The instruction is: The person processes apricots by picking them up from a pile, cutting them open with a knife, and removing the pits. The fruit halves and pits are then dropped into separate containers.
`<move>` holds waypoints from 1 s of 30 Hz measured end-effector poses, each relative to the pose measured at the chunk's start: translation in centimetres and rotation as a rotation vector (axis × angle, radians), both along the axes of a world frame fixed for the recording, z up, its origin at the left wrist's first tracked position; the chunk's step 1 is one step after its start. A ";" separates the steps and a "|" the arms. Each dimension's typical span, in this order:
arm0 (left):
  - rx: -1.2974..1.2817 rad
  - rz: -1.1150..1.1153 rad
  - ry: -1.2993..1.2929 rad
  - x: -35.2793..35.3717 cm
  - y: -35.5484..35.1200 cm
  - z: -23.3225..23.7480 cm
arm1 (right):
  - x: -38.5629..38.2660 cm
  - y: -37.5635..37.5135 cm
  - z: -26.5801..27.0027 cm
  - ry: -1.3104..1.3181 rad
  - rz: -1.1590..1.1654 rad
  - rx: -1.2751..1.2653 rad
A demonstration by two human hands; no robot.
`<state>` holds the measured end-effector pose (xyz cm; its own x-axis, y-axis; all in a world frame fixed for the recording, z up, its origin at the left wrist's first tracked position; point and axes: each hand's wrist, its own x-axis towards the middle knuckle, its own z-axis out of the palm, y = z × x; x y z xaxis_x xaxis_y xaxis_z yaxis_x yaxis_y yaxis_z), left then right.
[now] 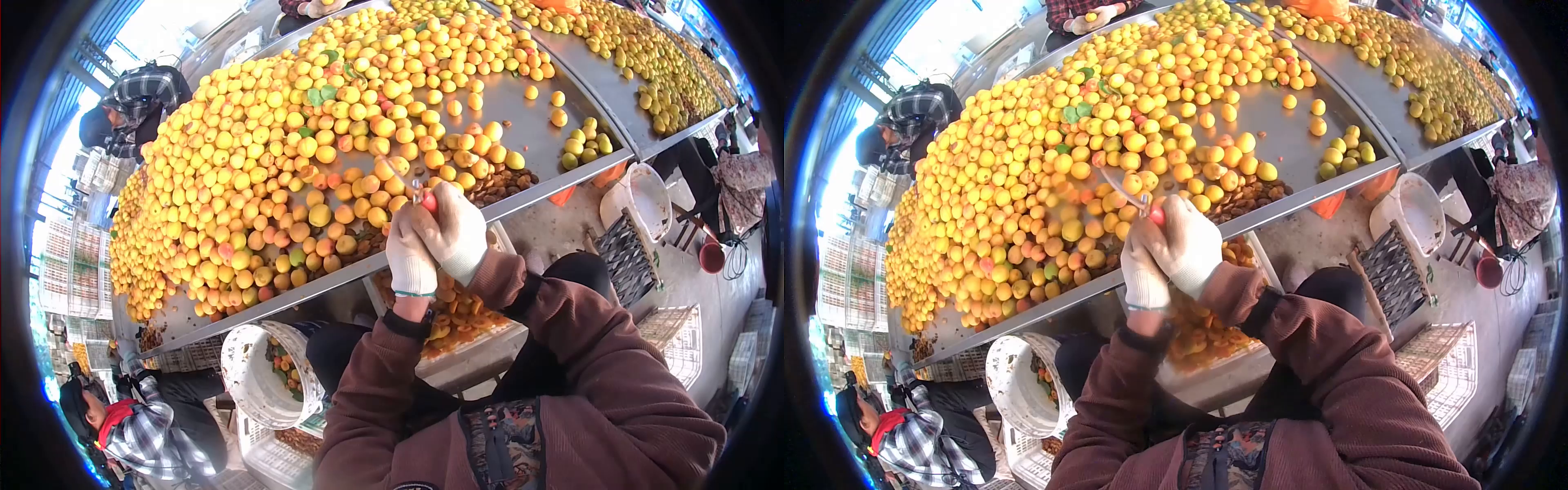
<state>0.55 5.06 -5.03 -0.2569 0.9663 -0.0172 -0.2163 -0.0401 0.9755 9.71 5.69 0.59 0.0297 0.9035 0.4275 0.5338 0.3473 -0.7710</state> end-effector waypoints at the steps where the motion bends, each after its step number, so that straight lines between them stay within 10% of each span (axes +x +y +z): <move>1: 0.034 0.003 -0.203 0.1 0.1 0.5 | 0.1 0.0 0.0 -0.002 0.002 -0.002; 6: -0.201 -0.229 -0.264 -2.4 1.1 -3.7 | 0.9 0.2 -0.7 -0.054 0.182 0.015; 9: -0.716 -0.201 -0.663 -0.9 -1.4 6.1 | 1.2 0.4 -2.0 -0.132 0.257 0.105; 15: -0.678 -0.259 -0.680 -1.5 -2.1 4.2 | 1.8 -0.3 -1.4 -0.197 0.430 0.280; 16: -0.617 -0.318 -0.754 -2.0 -2.2 3.5 | 1.7 -0.5 -1.5 -0.131 0.356 0.218; 17: -0.363 -0.920 -1.074 -4.4 -1.0 -1.0 | 1.3 -0.4 -2.1 0.026 0.285 0.147; 20: -0.566 -0.625 -0.792 -2.6 -0.6 2.1 | 0.6 0.3 -1.5 0.530 0.086 -0.327; 30: -0.206 -0.131 -0.096 -1.4 -0.4 2.9 | 0.2 1.0 -2.6 0.429 0.062 -0.327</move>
<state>-0.81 4.68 -2.12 -0.1177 0.9647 -0.2354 -0.2981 0.1918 0.9351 9.87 6.70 -2.04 0.0819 0.9930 0.0851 0.1331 0.0737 -0.9884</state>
